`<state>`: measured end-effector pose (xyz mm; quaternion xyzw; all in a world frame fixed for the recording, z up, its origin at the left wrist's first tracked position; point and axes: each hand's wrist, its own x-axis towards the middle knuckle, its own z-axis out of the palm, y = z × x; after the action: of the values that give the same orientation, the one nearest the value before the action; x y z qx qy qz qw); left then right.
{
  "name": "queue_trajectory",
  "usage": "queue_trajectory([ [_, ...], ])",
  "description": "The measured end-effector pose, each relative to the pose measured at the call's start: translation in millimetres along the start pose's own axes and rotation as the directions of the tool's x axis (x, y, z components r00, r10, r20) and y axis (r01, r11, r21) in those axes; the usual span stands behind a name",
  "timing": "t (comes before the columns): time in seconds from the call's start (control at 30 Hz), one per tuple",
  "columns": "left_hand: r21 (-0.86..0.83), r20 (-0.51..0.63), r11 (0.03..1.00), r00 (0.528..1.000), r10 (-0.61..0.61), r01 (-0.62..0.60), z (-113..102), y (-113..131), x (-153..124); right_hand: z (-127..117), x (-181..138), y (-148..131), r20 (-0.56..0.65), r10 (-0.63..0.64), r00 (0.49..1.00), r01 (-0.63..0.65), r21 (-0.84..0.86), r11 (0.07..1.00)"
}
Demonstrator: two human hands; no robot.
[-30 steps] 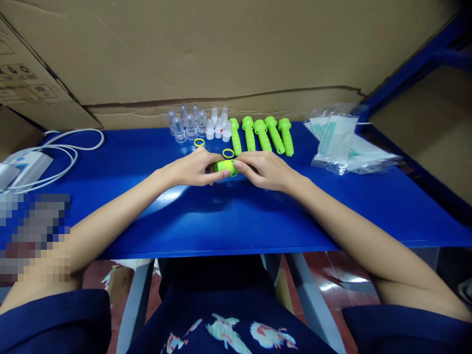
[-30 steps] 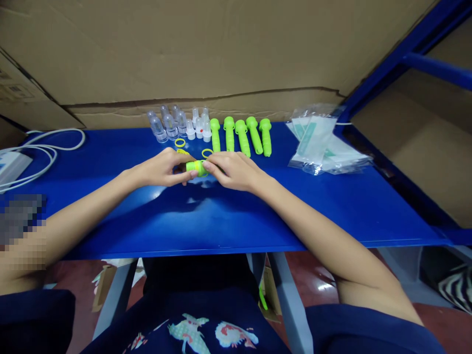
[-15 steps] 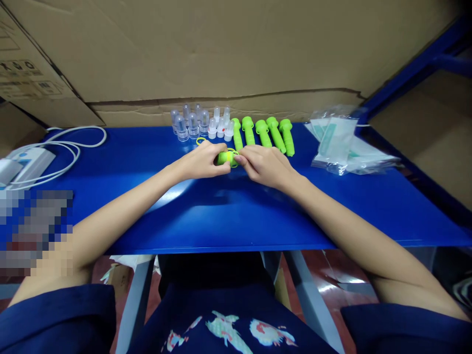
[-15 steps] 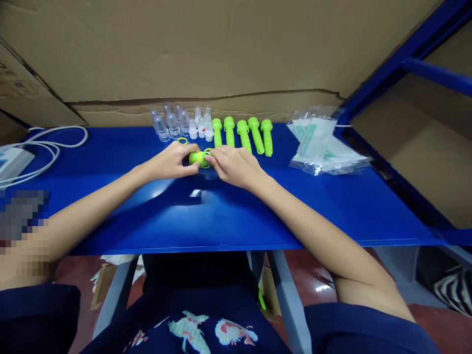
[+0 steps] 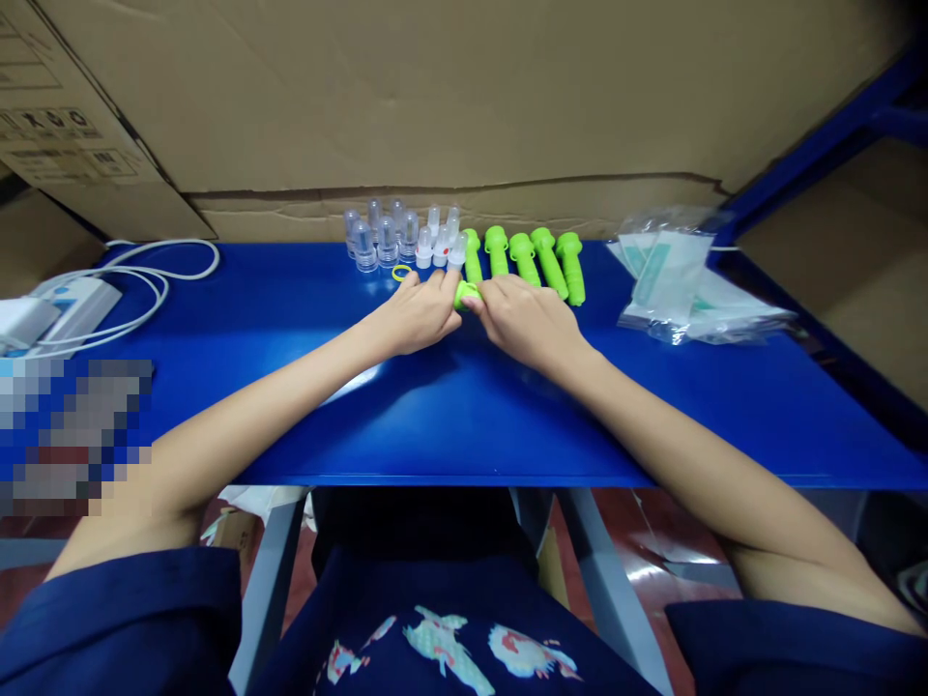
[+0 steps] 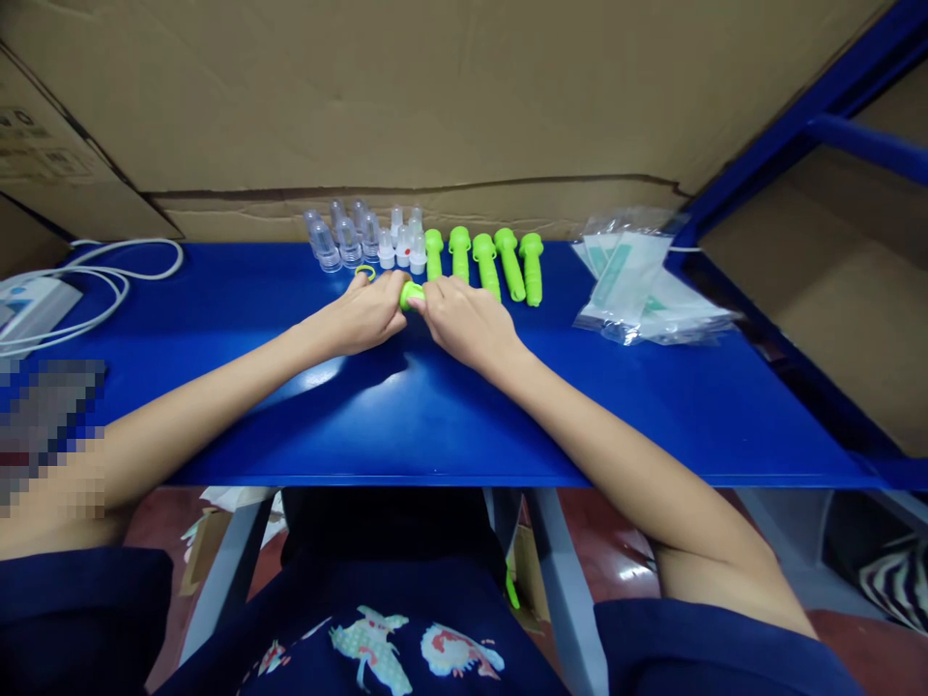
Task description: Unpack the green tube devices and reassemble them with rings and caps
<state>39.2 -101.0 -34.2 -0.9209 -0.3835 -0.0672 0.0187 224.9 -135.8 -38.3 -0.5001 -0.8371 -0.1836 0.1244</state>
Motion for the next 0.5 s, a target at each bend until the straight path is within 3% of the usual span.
queue_trajectory([
  [0.27,-0.004,-0.029,1.0,1.0,-0.011,0.011,4.4,-2.5,-1.0,7.1,-0.5,-0.2,-0.01,0.001,1.0,0.0,0.04,0.999],
  [0.5,-0.157,-0.061,0.986,0.996,-0.069,0.058,10.1,-3.7,4.9,12.2,1.3,-3.0,-0.055,0.082,0.995,-0.076,0.107,0.991],
])
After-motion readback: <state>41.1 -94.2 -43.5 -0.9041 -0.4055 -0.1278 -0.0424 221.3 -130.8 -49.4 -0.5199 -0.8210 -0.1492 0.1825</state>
